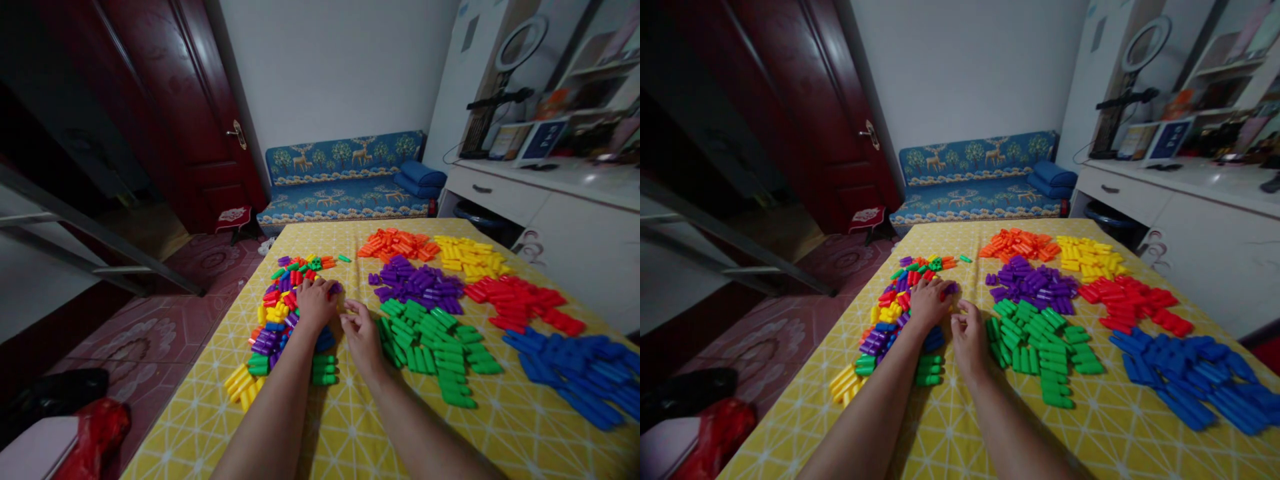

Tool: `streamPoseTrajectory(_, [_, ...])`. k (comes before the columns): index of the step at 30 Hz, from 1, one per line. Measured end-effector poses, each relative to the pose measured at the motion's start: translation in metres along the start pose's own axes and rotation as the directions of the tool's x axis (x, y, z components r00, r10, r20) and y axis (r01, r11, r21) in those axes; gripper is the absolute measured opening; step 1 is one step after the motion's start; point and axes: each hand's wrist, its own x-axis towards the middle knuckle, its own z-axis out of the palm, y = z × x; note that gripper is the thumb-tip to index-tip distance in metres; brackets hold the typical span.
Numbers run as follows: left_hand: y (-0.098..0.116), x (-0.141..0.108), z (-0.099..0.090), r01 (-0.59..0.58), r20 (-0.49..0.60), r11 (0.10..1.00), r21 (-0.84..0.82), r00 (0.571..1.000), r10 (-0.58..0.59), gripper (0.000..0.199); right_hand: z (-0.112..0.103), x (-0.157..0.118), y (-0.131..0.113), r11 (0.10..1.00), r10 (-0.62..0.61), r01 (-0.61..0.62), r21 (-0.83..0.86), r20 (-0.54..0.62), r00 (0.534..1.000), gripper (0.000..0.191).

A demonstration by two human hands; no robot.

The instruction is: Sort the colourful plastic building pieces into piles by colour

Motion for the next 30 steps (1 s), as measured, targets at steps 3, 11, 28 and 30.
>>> streamPoseTrajectory(3, [-0.001, 0.0, -0.001, 0.006, -0.024, 1.0, -0.024, 1.0, -0.006, 0.032, 0.0, 0.0, 0.001, 1.0, 0.002, -0.002, 0.013, 0.017, 1.0, 0.037])
streamPoseTrajectory(11, [-0.002, 0.001, -0.001, -0.048, -0.222, 0.972, -0.229, 0.975, -0.004, 0.038, -0.002, -0.004, -0.002, 0.999, -0.051, 0.051, -0.006, -0.023, 0.998, 0.049])
streamPoseTrajectory(28, [-0.002, -0.008, -0.001, -0.184, -0.152, 0.819, -0.543, 0.981, 0.12, 0.054, -0.002, -0.005, -0.014, 0.994, -0.113, 0.113, 0.01, 0.019, 0.993, 0.039])
streamPoseTrajectory(30, [-0.002, -0.007, -0.001, -0.148, -0.166, 0.817, -0.558, 0.984, 0.065, 0.054, -0.005, -0.003, -0.022, 0.996, -0.074, 0.073, 0.046, 0.009, 0.997, 0.037])
